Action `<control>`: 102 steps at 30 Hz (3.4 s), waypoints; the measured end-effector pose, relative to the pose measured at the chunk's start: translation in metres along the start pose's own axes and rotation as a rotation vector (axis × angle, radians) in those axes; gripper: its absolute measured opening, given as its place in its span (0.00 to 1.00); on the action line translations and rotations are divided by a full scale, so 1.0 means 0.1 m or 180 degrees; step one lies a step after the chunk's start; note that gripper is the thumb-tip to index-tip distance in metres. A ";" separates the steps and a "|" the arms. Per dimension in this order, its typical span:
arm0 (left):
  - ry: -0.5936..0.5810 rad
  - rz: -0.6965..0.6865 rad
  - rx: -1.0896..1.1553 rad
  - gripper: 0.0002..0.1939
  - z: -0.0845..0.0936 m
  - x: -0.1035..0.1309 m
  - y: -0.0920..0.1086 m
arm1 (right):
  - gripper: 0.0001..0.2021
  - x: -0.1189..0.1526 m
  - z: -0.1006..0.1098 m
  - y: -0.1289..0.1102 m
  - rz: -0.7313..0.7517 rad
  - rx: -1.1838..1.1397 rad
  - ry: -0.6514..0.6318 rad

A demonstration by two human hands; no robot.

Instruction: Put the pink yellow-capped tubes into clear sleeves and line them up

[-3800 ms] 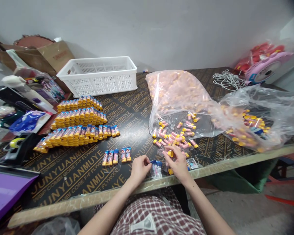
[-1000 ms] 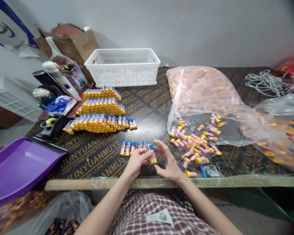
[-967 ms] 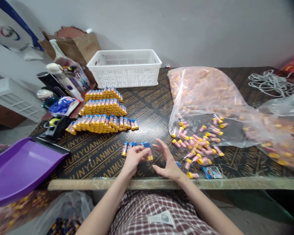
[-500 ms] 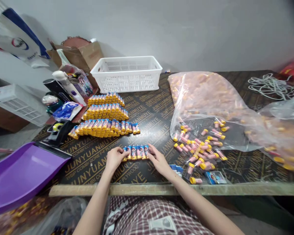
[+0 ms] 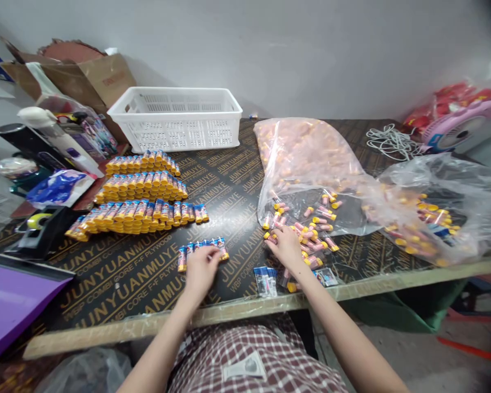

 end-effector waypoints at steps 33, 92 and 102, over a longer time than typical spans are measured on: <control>-0.1263 -0.1061 -0.1162 0.09 -1.03 0.41 0.74 | 0.12 0.67 0.24 0.11 -0.0655 -0.2244 0.0264; -0.0341 0.1443 0.3598 0.17 -0.67 -0.10 0.27 | 0.08 0.92 0.58 -0.29 0.0033 -0.2217 0.1071; -0.0125 0.1590 0.3537 0.20 -0.65 -0.04 0.18 | 0.10 0.93 0.51 -0.38 0.0204 -0.2116 0.0969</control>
Point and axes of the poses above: each hand's wrist, its own x-axis away from the middle knuckle, its own z-axis out of the back of the hand, y = z × x, the point moved 8 cm from there along -x, towards the middle knuckle, and after that the axes turned 8 degrees about -x, right-handed, at the moved point
